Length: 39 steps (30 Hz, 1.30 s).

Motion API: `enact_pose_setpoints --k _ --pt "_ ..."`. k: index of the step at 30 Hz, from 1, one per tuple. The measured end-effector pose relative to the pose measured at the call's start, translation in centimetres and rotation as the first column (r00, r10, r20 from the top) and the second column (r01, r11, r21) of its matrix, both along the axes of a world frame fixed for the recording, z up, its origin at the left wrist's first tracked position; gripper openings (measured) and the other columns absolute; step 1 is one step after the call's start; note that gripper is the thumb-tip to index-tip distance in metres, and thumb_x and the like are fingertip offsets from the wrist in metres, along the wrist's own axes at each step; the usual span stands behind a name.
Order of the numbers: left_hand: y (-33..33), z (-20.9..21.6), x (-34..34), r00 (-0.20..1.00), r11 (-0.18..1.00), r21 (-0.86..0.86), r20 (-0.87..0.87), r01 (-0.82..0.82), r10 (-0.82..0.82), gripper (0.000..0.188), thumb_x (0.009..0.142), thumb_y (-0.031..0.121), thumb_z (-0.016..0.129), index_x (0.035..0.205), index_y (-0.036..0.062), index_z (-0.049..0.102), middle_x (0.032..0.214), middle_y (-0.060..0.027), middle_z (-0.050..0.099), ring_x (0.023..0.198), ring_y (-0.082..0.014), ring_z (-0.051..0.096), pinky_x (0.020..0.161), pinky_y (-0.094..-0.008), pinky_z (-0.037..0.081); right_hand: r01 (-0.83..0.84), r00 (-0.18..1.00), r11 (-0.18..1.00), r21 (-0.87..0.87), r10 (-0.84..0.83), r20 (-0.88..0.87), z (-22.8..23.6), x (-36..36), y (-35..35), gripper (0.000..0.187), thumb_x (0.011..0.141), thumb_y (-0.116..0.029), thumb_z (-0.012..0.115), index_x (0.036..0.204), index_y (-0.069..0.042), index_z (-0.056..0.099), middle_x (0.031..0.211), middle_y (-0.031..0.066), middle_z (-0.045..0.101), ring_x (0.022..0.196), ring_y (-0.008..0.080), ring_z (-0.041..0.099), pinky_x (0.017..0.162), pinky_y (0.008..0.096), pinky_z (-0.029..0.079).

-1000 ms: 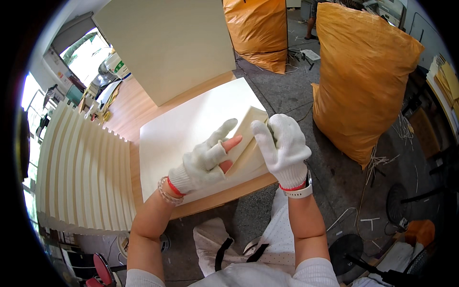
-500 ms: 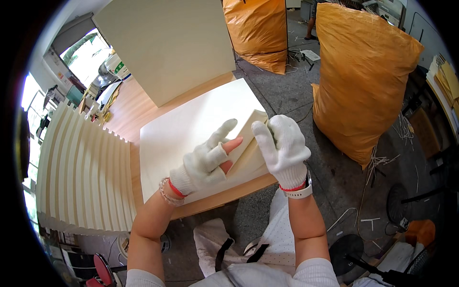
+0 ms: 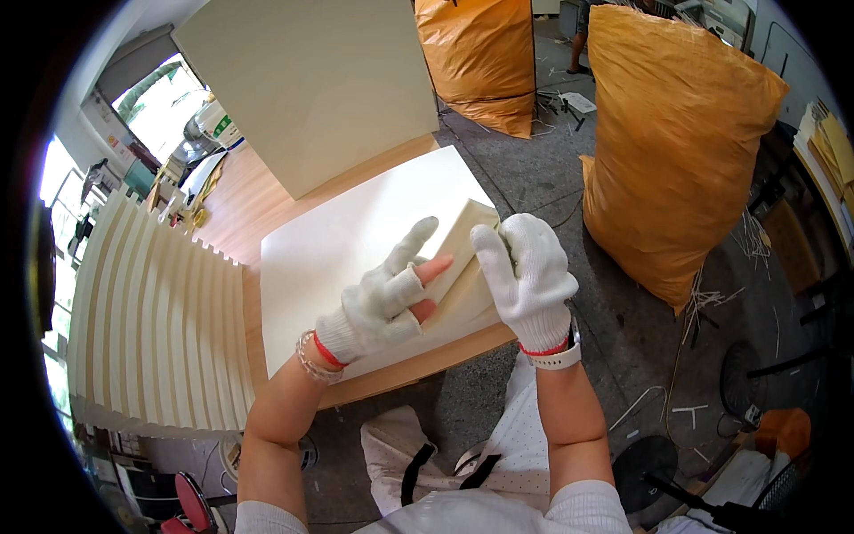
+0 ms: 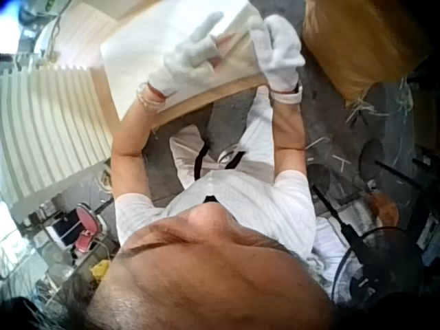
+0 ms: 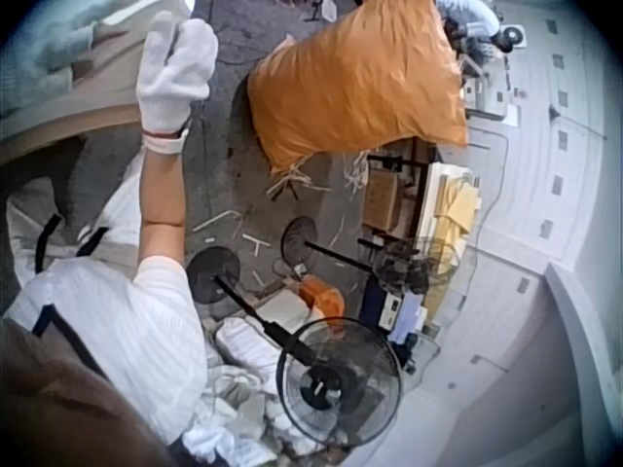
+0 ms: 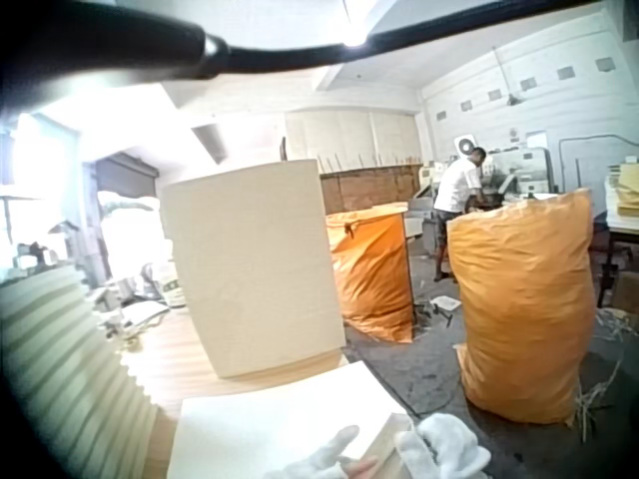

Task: The person folds an edge of a white foam board by hand and places it on top of a stack of similar boards on a wooden table.

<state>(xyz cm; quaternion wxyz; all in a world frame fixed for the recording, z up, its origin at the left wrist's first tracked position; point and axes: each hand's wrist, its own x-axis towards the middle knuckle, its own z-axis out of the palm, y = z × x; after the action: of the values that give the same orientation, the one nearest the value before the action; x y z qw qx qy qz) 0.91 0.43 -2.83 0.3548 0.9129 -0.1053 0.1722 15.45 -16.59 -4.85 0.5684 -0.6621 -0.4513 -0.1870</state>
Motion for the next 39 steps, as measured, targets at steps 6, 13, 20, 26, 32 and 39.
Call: enact_pose_setpoints --k 6,13,20,26,32,39 --pt "0.0 0.4 0.2 0.999 0.995 0.097 -0.036 -0.004 0.007 0.04 0.075 -0.005 0.08 0.113 0.0034 0.069 0.16 -0.0284 0.033 0.113 -0.0346 0.068 0.091 -0.0365 0.055 0.123 0.944 0.992 0.019 -0.123 0.306 0.1 0.1 0.3 0.011 0.096 -0.004 0.063 0.087 0.002 0.06 0.072 0.0094 0.045 0.063 0.0271 0.047 0.057 0.0412 0.039" --pt "0.0 -0.5 0.2 0.999 0.998 -0.059 0.029 -0.014 0.016 0.043 0.074 -0.006 0.082 0.113 0.0048 0.069 0.16 -0.0285 0.033 0.111 -0.0334 0.068 0.092 -0.0366 0.054 0.079 0.983 0.997 -0.008 -0.076 0.166 0.0 -0.1 0.1 0.007 0.094 -0.003 0.064 0.091 0.002 0.062 0.074 0.0102 0.046 0.064 0.0276 0.049 0.058 0.0404 0.041" --pt "0.4 0.2 0.4 0.998 0.983 0.18 0.035 0.046 -0.053 0.046 0.071 0.0 0.085 0.113 0.005 0.067 0.159 -0.0307 0.032 0.108 -0.0356 0.068 0.092 -0.036 0.054 0.082 0.968 0.996 -0.04 -0.07 0.24 0.0 0.0 0.1 0.006 0.093 -0.002 0.064 0.096 0.002 0.062 0.075 0.0096 0.046 0.065 0.0263 0.049 0.058 0.0392 0.041" --pt "-0.5 0.1 0.0 0.997 0.998 0.0 -0.028 -0.069 0.069 0.039 0.069 0.003 0.089 0.099 0.0026 0.066 0.161 -0.0312 0.03 0.107 -0.0336 0.068 0.093 -0.0369 0.054 0.023 1.0 0.998 -0.05 -0.022 0.019 -0.1 0.0 -0.1 0.005 0.095 -0.001 0.062 0.097 0.002 0.062 0.074 0.009 0.046 0.063 0.0255 0.047 0.057 0.0389 0.039" --pt "-0.5 -0.1 0.2 0.997 0.996 -0.039 0.016 -0.076 0.077 0.03 0.073 -0.003 0.082 0.097 0.0018 0.066 0.163 -0.0316 0.027 0.104 -0.0281 0.068 0.092 -0.0357 0.054 0.036 0.999 0.998 0.049 -0.036 -0.006 0.4 -0.3 0.4 0.023 0.098 -0.008 0.064 0.079 0.001 0.054 0.068 0.0106 0.042 0.061 0.0272 0.046 0.057 0.041 0.038" --pt "-0.3 1.0 0.1 0.999 0.992 0.119 -0.037 0.03 -0.025 0.032 0.078 -0.008 0.062 0.107 0.0028 0.067 0.161 -0.0309 0.03 0.108 -0.0321 0.067 0.094 -0.0364 0.053 0.069 0.996 0.998 0.009 -0.069 0.063 0.2 -0.2 0.3 0.026 0.098 -0.009 0.064 0.077 0.0 0.051 0.069 0.0112 0.043 0.061 0.0297 0.047 0.058 0.0425 0.039"
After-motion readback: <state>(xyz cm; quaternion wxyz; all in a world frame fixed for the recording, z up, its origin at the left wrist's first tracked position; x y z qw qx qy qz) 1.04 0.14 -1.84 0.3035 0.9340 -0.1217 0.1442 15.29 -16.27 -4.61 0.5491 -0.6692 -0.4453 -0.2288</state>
